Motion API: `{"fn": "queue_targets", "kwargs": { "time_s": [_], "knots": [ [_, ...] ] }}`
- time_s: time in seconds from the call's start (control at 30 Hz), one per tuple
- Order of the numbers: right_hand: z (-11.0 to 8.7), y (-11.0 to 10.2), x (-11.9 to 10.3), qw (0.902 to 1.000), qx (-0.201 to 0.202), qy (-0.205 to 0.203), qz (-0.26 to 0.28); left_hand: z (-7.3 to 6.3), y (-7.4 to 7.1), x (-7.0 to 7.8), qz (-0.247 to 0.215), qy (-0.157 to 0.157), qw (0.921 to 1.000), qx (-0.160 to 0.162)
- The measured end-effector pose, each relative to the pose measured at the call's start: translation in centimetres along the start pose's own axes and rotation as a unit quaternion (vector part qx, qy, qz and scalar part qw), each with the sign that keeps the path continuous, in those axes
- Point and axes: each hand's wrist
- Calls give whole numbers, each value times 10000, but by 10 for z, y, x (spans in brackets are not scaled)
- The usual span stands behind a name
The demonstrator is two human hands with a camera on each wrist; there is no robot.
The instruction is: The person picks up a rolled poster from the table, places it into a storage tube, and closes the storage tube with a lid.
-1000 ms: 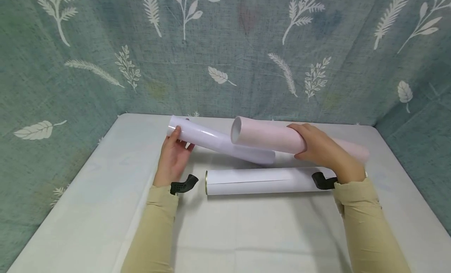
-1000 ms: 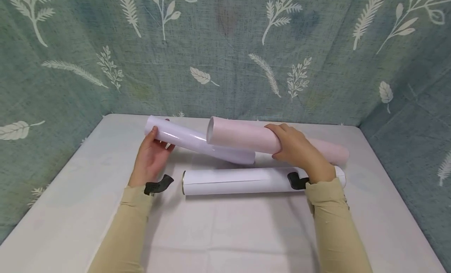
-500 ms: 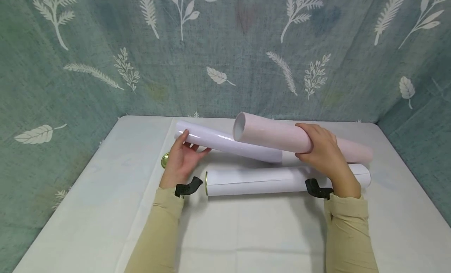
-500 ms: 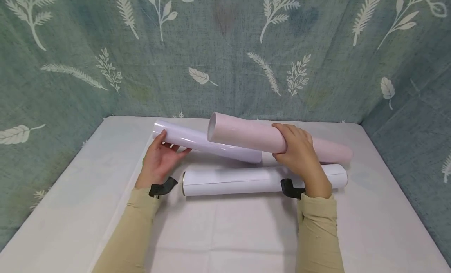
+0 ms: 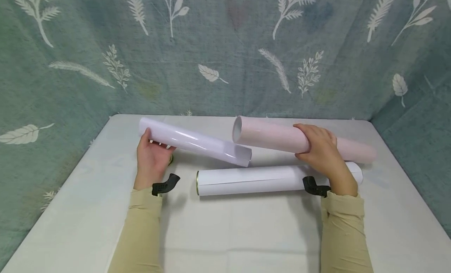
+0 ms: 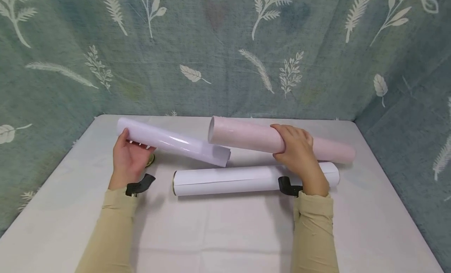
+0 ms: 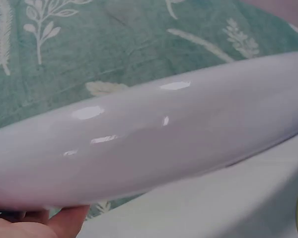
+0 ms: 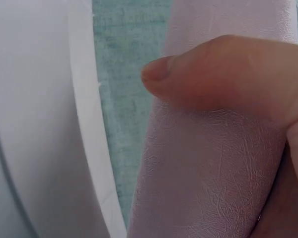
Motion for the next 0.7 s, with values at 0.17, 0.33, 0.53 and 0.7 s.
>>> {"fn": "queue_targets", "kwargs": {
  "time_s": [0.17,0.33,0.53,0.7],
  "knots": [
    [-1,1,6,9996,-171,80,-190,1,-2,6,-761,202,9966,240],
    [-1,1,11,9987,-257,203,-388,2,-5,7,-1071,275,9927,477],
    [-4,1,16,9983,-257,308,-413,-3,-7,17,-1395,566,9868,591],
    [-2,2,14,9985,-224,342,-361,-6,-9,22,-1800,536,9807,548]
  ]
}}
Point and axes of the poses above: each hand's wrist, its own z-axis towards the middle knuckle, its own y-axis out of the palm, x = y × z, and after that the axes turned 6 degrees about z, right-handed
